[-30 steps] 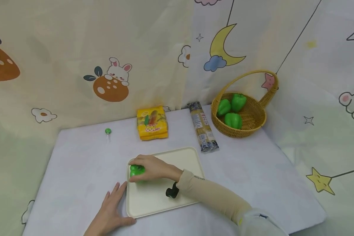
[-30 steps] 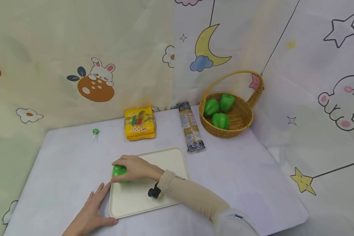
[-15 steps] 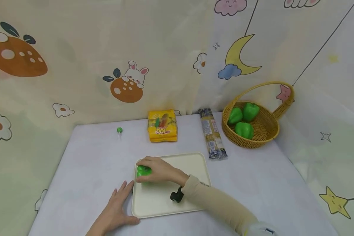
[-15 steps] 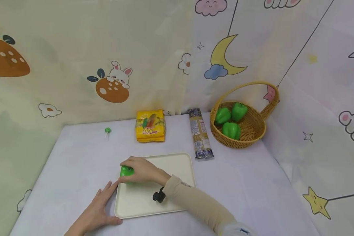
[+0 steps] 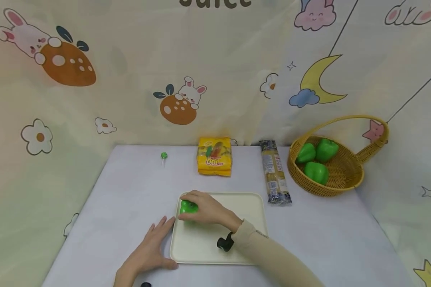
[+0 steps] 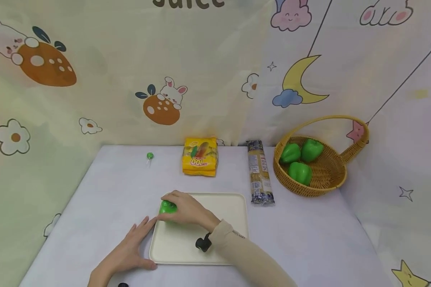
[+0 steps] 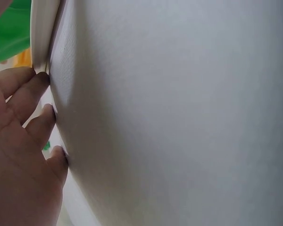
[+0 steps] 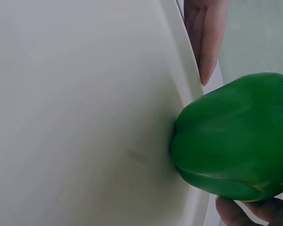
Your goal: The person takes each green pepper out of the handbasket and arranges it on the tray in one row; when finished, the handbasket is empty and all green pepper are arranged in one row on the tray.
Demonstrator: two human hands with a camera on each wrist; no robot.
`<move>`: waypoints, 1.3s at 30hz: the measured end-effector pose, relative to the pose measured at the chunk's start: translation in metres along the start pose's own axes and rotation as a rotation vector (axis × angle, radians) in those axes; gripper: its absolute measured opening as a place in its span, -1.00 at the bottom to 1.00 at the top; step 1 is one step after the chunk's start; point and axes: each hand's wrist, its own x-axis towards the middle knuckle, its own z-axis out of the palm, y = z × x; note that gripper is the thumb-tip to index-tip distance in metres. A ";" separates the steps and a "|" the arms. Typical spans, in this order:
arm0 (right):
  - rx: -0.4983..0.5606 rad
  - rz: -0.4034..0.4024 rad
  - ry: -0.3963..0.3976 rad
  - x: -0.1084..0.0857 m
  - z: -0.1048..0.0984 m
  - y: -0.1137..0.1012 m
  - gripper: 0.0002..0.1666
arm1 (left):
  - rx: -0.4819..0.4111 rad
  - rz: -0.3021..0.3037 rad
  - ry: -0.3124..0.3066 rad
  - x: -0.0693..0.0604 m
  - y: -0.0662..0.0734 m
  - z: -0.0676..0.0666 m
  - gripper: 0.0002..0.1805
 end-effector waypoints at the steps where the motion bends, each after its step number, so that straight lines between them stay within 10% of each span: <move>1: 0.002 0.012 0.002 -0.003 -0.002 0.001 -0.21 | 0.000 0.007 -0.006 0.002 0.001 0.001 0.50; 39: -0.003 -0.032 -0.003 0.016 0.006 -0.004 -0.17 | 0.022 -0.004 -0.025 0.003 0.003 0.000 0.55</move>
